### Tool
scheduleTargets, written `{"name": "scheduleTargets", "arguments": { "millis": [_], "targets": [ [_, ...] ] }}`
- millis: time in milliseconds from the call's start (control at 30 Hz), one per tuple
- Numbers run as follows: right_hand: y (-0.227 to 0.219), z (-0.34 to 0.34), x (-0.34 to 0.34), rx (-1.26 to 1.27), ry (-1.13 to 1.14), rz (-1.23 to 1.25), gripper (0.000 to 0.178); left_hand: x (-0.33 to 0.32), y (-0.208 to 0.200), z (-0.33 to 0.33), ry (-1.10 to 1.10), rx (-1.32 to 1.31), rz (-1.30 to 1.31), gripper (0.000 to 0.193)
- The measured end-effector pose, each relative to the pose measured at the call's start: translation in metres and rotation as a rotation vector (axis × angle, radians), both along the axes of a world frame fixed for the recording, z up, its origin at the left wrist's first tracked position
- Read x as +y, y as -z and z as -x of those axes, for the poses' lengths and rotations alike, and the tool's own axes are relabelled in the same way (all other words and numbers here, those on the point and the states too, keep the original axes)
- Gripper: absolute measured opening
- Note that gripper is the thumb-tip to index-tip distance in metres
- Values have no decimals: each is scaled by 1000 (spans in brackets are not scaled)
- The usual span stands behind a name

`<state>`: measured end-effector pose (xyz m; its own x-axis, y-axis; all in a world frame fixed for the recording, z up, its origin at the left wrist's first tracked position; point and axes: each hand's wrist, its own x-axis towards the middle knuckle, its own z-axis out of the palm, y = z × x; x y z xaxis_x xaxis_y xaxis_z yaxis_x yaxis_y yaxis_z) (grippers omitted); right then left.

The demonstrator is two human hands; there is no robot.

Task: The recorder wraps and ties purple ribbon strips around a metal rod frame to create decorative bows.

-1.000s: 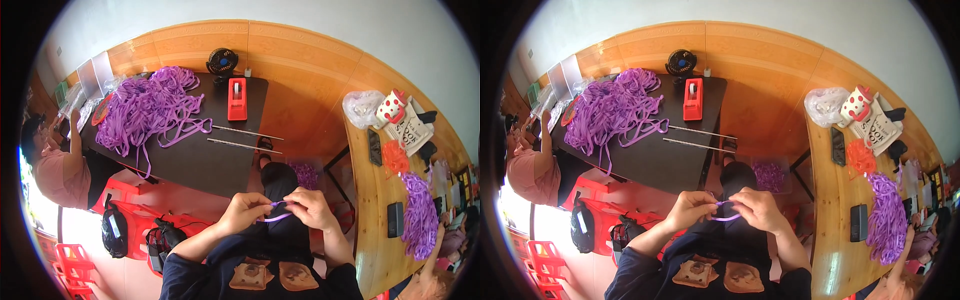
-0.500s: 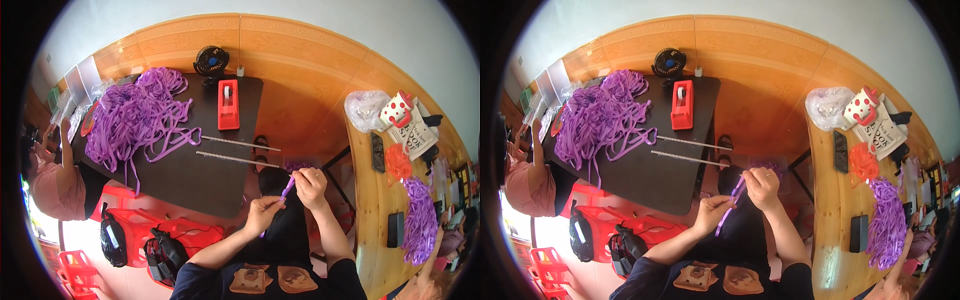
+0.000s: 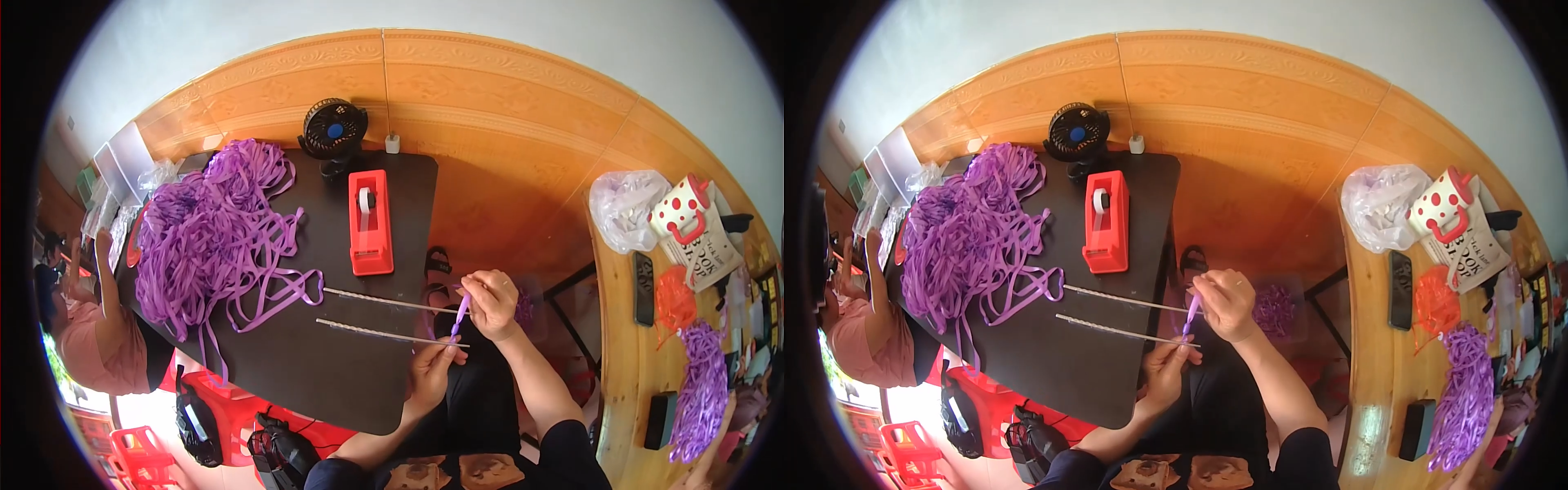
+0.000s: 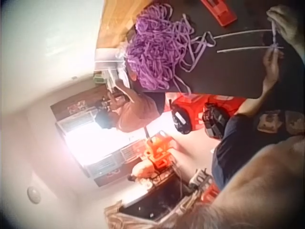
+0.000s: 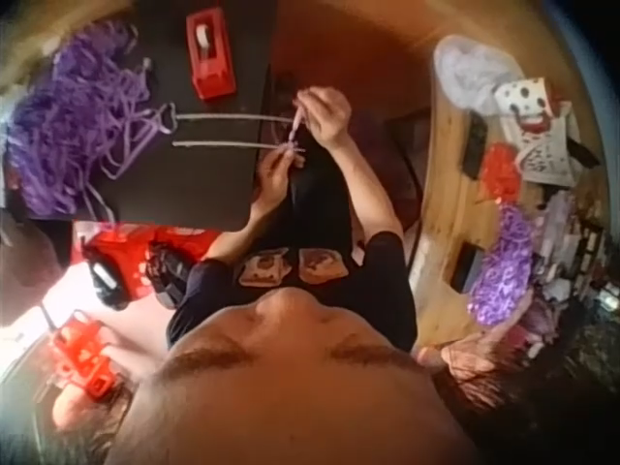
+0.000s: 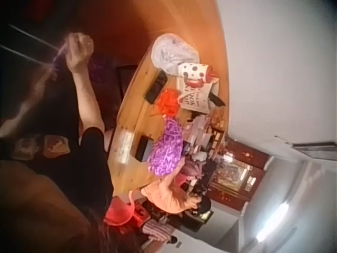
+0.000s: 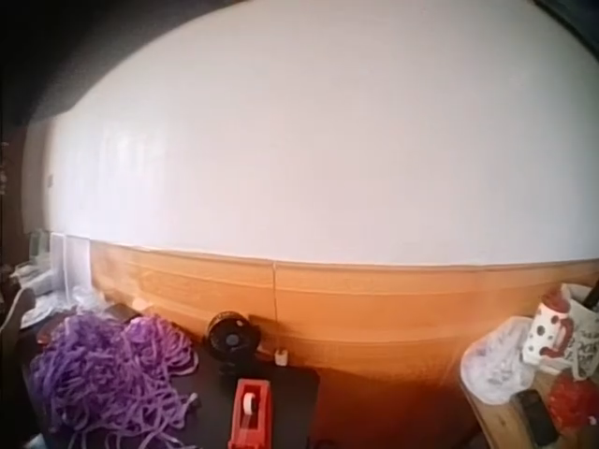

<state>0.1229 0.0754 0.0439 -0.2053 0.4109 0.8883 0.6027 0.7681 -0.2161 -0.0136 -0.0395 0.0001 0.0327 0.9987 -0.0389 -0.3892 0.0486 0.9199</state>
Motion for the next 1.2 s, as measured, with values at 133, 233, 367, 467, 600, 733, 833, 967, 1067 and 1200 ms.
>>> {"name": "scheduleTargets", "arguments": {
  "millis": [133, 233, 367, 467, 600, 733, 833, 967, 1067, 1200],
  "targets": [
    [8, 13, 13, 52, -88, 45, 14, 6, 15, -1, -57, -87, 12, 22],
    [22, 23, 16, 78, -107, 95, 14, 8, 17, -2, -112, -112, 35, 24],
    [45, 38, 0, 140, -127, 291, 17, -1, 12, -1, -125, -117, 58, 22],
    [67, 48, -27, 216, -224, 517, 13, -23, 9, 0, -109, -117, 95, 20],
    [75, 66, -81, 509, -275, 905, 7, -61, -3, 7, -61, -114, 154, 18],
    [54, 75, -141, 716, -292, 1250, 10, -104, -6, 33, 25, -58, 196, 18],
    [64, 72, -184, 694, -275, 1220, 10, -123, -13, 56, 145, -119, 264, 19],
    [69, 77, -238, 1021, -488, 1472, 14, -134, -21, 75, 260, -168, 309, 20],
    [96, 78, -271, 1082, -619, 1323, 11, -136, -12, 75, 252, -257, 346, 20],
    [88, 78, -295, 917, -473, 1506, 9, -133, -18, 75, 263, -250, 443, 20]
  ]
}}
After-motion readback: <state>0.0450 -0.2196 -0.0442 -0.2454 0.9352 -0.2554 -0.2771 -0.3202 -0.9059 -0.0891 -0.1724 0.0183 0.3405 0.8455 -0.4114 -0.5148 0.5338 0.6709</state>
